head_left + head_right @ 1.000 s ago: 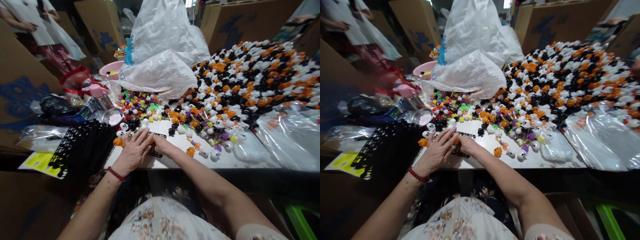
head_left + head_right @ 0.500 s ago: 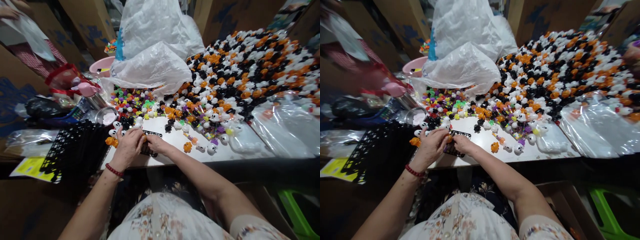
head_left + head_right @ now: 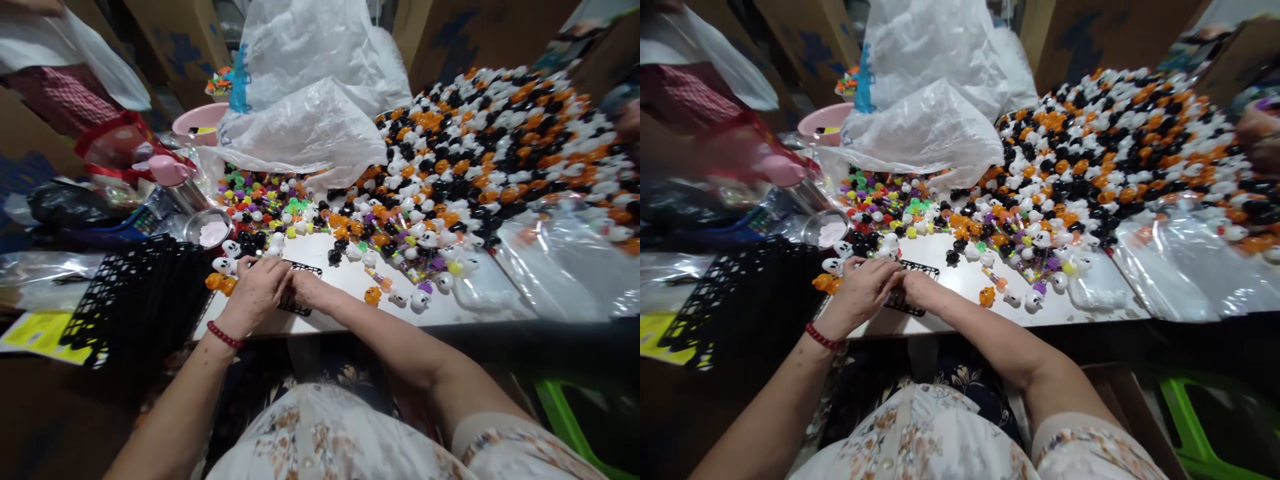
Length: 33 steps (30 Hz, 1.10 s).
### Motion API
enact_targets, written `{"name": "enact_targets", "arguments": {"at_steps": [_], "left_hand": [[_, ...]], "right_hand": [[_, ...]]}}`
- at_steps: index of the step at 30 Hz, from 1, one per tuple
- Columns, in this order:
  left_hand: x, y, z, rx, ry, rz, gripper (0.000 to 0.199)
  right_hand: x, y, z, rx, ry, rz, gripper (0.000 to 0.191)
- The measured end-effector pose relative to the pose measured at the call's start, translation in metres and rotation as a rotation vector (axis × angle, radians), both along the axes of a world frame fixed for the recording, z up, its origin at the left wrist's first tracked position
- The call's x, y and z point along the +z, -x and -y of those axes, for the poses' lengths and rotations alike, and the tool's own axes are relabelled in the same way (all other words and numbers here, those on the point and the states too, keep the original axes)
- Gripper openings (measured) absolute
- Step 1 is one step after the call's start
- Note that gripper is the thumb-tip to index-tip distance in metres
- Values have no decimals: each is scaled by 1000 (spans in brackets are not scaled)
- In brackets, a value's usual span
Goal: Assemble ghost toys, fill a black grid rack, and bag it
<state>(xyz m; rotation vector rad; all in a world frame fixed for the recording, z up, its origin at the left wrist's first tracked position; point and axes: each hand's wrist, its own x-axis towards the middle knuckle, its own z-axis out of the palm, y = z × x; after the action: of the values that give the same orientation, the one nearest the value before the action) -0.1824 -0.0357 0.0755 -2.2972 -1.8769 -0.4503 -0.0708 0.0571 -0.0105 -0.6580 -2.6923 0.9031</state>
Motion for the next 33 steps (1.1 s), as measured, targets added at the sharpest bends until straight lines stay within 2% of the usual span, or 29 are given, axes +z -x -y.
{"name": "enact_targets", "arguments": {"at_steps": [3,5,7,9,13,16,21,23,25,29,33], "left_hand": [[-3,3,0,-13,-37,-28,18],[-3,4,1,-25,-71,-26,18],[-1,4,3,-35,-96,-24,18],[1,4,5,-39,-104,-25,19],[4,4,8,-29,-103,-19,22],[5,3,8,-26,-107,-3,25],[8,1,10,-9,-107,28,26],[9,3,13,-1,-105,45,28],[10,6,17,16,-105,73,30],[12,15,21,57,-127,108,32],[21,17,23,48,-145,88,29]], "right_hand": [[6,-7,5,21,-37,-8,21],[13,-26,8,1,-73,-95,21],[20,-61,10,-91,-130,-215,25],[26,-108,10,-242,-228,-269,28],[26,-201,12,-531,-499,-50,29],[19,-236,18,-631,-614,140,34],[2,-236,24,-641,-640,243,28],[-1,-231,22,-652,-636,202,27],[0,-226,17,-654,-582,70,28],[18,-205,11,-645,-309,-310,29],[47,-174,9,-600,-146,-468,24]]}}
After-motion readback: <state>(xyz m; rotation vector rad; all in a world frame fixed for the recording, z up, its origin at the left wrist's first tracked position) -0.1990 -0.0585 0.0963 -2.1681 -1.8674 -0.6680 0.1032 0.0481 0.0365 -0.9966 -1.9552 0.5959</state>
